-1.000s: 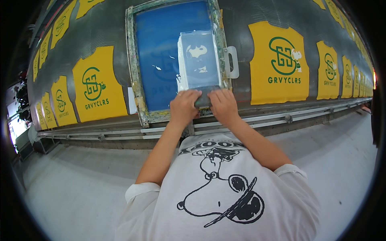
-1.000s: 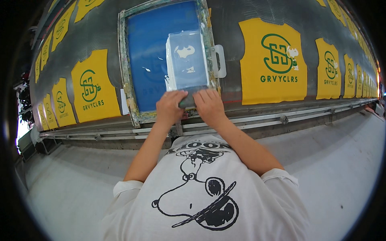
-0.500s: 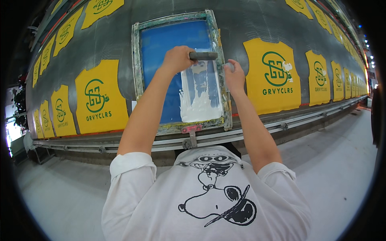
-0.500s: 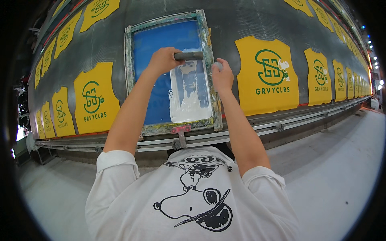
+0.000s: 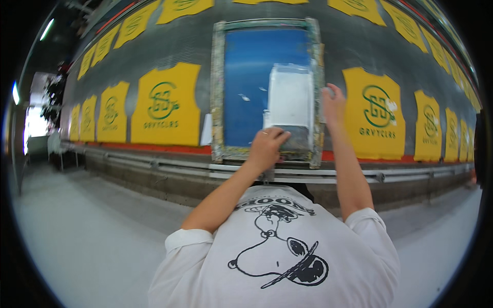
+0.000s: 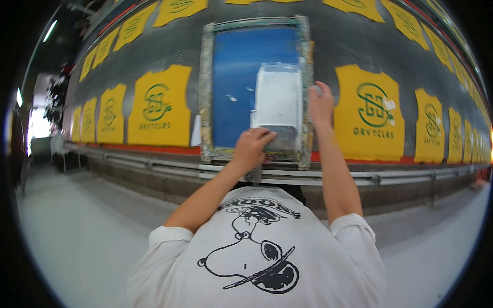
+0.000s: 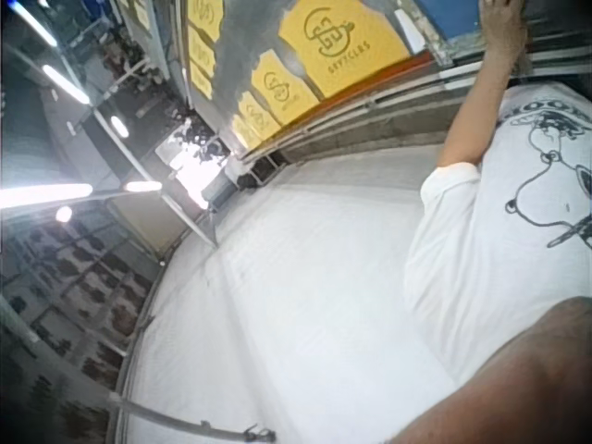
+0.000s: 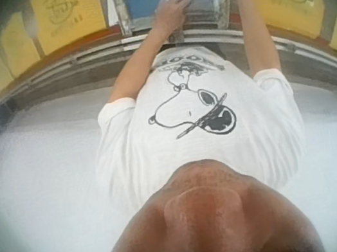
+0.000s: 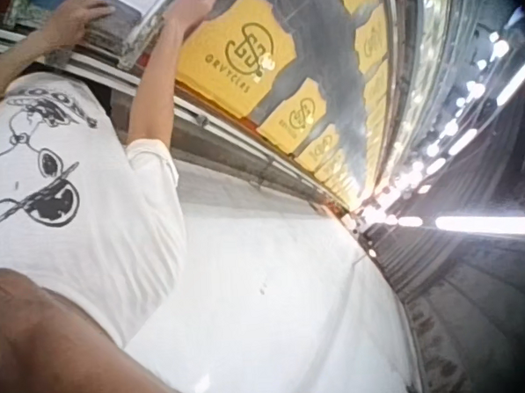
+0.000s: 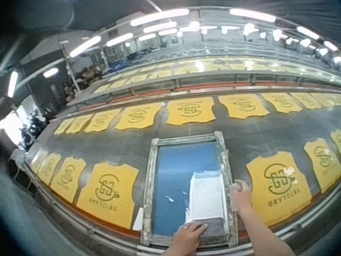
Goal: The person performs screen printing on yellow t-shirts using a squeegee and a screen printing frame. They repeatedly pull white ink across the screen to transfer a design onto the shirts laid out on a conveyor belt.
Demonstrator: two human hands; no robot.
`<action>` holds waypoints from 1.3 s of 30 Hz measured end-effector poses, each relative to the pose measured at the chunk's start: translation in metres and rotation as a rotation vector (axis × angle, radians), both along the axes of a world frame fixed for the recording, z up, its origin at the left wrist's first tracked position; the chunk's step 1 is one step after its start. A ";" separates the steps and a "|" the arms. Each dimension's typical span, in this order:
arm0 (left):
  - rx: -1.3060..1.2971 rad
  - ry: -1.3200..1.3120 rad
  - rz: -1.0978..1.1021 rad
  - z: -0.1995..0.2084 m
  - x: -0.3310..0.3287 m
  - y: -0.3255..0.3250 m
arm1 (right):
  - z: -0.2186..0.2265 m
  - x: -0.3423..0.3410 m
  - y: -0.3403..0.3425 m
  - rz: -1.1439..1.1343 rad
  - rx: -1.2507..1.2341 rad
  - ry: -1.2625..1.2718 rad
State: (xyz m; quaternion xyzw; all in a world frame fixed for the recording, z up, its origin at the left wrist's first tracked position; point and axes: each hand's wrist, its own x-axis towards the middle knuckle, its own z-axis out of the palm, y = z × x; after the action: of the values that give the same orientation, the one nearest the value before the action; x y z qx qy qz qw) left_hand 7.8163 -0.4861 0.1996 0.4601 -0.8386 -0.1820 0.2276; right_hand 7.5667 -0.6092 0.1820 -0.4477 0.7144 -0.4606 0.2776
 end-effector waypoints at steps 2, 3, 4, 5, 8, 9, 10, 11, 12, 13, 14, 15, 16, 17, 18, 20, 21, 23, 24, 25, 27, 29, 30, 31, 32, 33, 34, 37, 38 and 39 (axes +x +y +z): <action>-0.021 0.043 -0.009 0.006 0.004 0.009 | 0.017 0.003 0.000 -0.039 -0.056 0.062; -0.059 0.076 -0.024 0.007 0.010 0.007 | 0.024 0.007 -0.002 -0.091 -0.109 0.149; -0.049 0.056 -0.021 0.014 0.020 0.005 | 0.033 0.012 -0.005 -0.084 -0.114 0.066; -0.029 0.046 -0.027 0.023 0.030 0.002 | 0.042 0.021 -0.006 -0.087 -0.105 -0.007; 0.017 0.014 -0.012 0.028 0.086 0.000 | 0.057 0.086 -0.004 -0.046 -0.088 0.037; 0.021 0.010 -0.012 0.031 0.105 -0.002 | 0.060 0.106 -0.004 -0.045 -0.037 0.000; 0.028 0.010 -0.031 0.031 0.126 -0.007 | 0.051 0.124 -0.006 -0.040 -0.078 0.048; 0.020 0.029 -0.031 0.031 0.150 -0.016 | 0.040 0.144 -0.011 -0.044 -0.117 0.100; 0.026 0.051 -0.041 0.027 0.175 -0.021 | 0.035 0.169 -0.012 -0.016 -0.043 0.008; 0.068 0.039 -0.036 0.029 0.199 -0.024 | 0.023 0.195 -0.009 -0.022 -0.093 0.109; 0.126 0.025 -0.034 0.038 0.229 -0.023 | 0.033 0.237 0.000 -0.023 -0.063 0.043; 0.211 0.024 0.010 0.049 0.257 -0.021 | 0.033 0.271 0.000 -0.023 -0.013 0.061; 0.256 0.039 0.043 0.052 0.281 -0.022 | 0.016 0.296 -0.004 0.005 -0.110 0.139; 0.269 -0.003 0.096 0.050 0.314 -0.018 | 0.032 0.337 0.002 0.005 -0.019 -0.002; 0.335 -0.005 0.097 0.062 0.332 -0.019 | 0.020 0.354 0.002 -0.024 -0.001 -0.011; 0.333 -0.008 0.155 0.070 0.369 -0.015 | 0.029 0.398 0.007 -0.035 -0.017 -0.087; 0.352 -0.012 0.164 0.068 0.378 -0.017 | 0.027 0.410 0.007 -0.051 0.014 -0.084; 0.347 -0.022 0.157 0.057 0.389 -0.013 | 0.021 0.423 0.007 -0.065 0.078 -0.082; 0.315 -0.032 0.140 0.054 0.397 -0.009 | 0.019 0.431 0.007 -0.074 0.096 -0.064; 0.283 -0.041 0.126 0.053 0.403 -0.007 | 0.015 0.438 0.006 -0.079 0.114 -0.046; 0.322 -0.081 0.030 0.053 0.413 -0.014 | 0.003 0.447 0.004 -0.083 0.099 0.044; 0.350 -0.071 -0.067 0.054 0.423 -0.031 | -0.019 0.451 0.000 -0.069 0.045 0.159; 0.341 -0.079 -0.065 0.055 0.426 -0.042 | -0.024 0.449 -0.003 -0.042 0.021 0.133; 0.328 -0.085 -0.063 0.056 0.425 -0.053 | -0.019 0.448 0.001 -0.024 -0.029 0.082; 0.294 -0.078 -0.040 0.055 0.427 -0.064 | -0.017 0.448 0.000 -0.028 0.016 0.087; 0.241 -0.105 -0.047 0.055 0.430 -0.078 | -0.015 0.449 0.002 -0.039 0.060 0.097; 0.253 -0.098 -0.053 0.053 0.430 -0.098 | -0.014 0.447 0.001 -0.046 0.077 0.121; 0.270 -0.077 -0.051 0.059 0.425 -0.155 | -0.006 0.448 0.000 -0.040 0.153 0.127; 0.261 -0.104 -0.042 0.058 0.422 -0.174 | -0.004 0.447 0.000 -0.043 0.176 0.128; 0.247 -0.128 -0.031 0.057 0.421 -0.192 | -0.002 0.448 0.000 -0.035 0.200 0.139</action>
State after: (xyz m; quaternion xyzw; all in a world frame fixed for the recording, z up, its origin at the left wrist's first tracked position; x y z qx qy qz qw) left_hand 8.2374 -0.6780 0.2561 0.4824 -0.8296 -0.2578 0.1125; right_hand 8.0143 -0.6097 0.1801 -0.4361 0.7819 -0.3596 0.2629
